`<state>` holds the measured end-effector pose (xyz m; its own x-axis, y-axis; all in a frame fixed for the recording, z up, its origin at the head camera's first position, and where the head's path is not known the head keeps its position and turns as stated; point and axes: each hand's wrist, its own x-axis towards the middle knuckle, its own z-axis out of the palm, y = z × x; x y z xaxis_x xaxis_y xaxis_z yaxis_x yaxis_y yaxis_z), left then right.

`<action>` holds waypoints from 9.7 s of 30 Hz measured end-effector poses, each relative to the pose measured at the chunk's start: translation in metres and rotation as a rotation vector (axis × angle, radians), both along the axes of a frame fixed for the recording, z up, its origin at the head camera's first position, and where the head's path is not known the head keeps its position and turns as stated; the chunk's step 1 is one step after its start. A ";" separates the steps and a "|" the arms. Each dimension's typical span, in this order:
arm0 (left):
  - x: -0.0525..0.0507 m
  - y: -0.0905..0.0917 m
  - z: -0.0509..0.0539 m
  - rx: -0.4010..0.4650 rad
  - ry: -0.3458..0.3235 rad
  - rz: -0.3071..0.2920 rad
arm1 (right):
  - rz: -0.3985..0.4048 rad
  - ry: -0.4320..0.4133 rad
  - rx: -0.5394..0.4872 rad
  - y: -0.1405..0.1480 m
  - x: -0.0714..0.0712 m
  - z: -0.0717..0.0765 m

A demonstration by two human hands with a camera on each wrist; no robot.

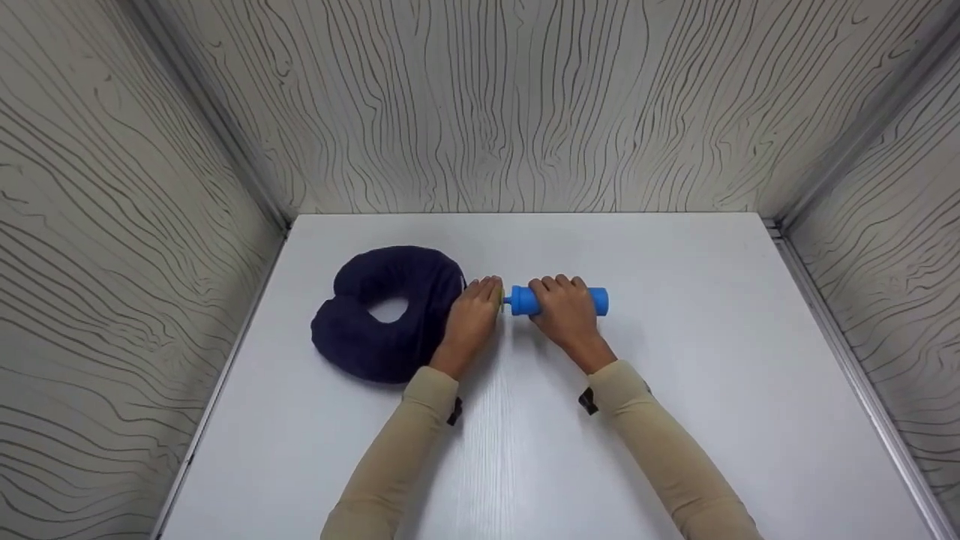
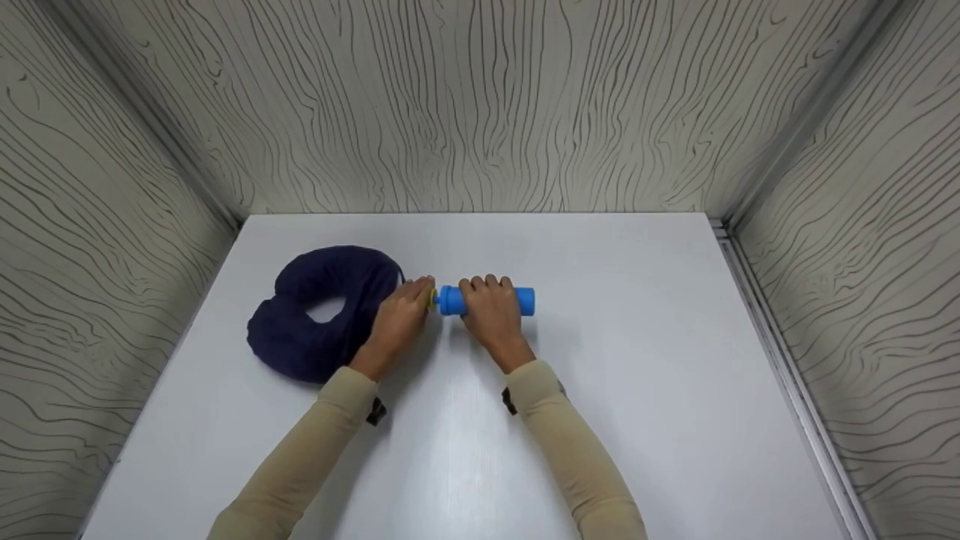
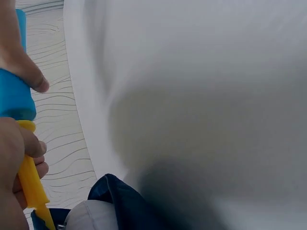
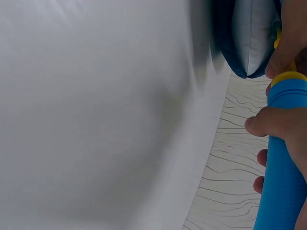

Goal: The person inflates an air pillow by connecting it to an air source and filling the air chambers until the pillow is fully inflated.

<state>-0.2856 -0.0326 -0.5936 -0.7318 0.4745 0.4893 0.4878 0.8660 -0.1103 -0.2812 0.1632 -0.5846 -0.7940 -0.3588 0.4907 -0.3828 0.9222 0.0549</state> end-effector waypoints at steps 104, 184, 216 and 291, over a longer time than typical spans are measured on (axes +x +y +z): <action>-0.005 -0.036 0.002 -0.026 -0.040 0.003 | -0.075 -0.042 -0.078 0.074 0.002 0.005; -0.007 -0.024 0.001 -0.016 -0.051 -0.019 | -0.065 -0.010 -0.062 0.081 0.005 0.004; -0.002 -0.010 0.004 0.066 0.006 0.050 | -0.023 0.015 0.028 0.006 -0.003 0.008; 0.000 -0.007 0.006 0.072 0.010 0.011 | -0.070 0.045 0.003 0.049 0.008 0.014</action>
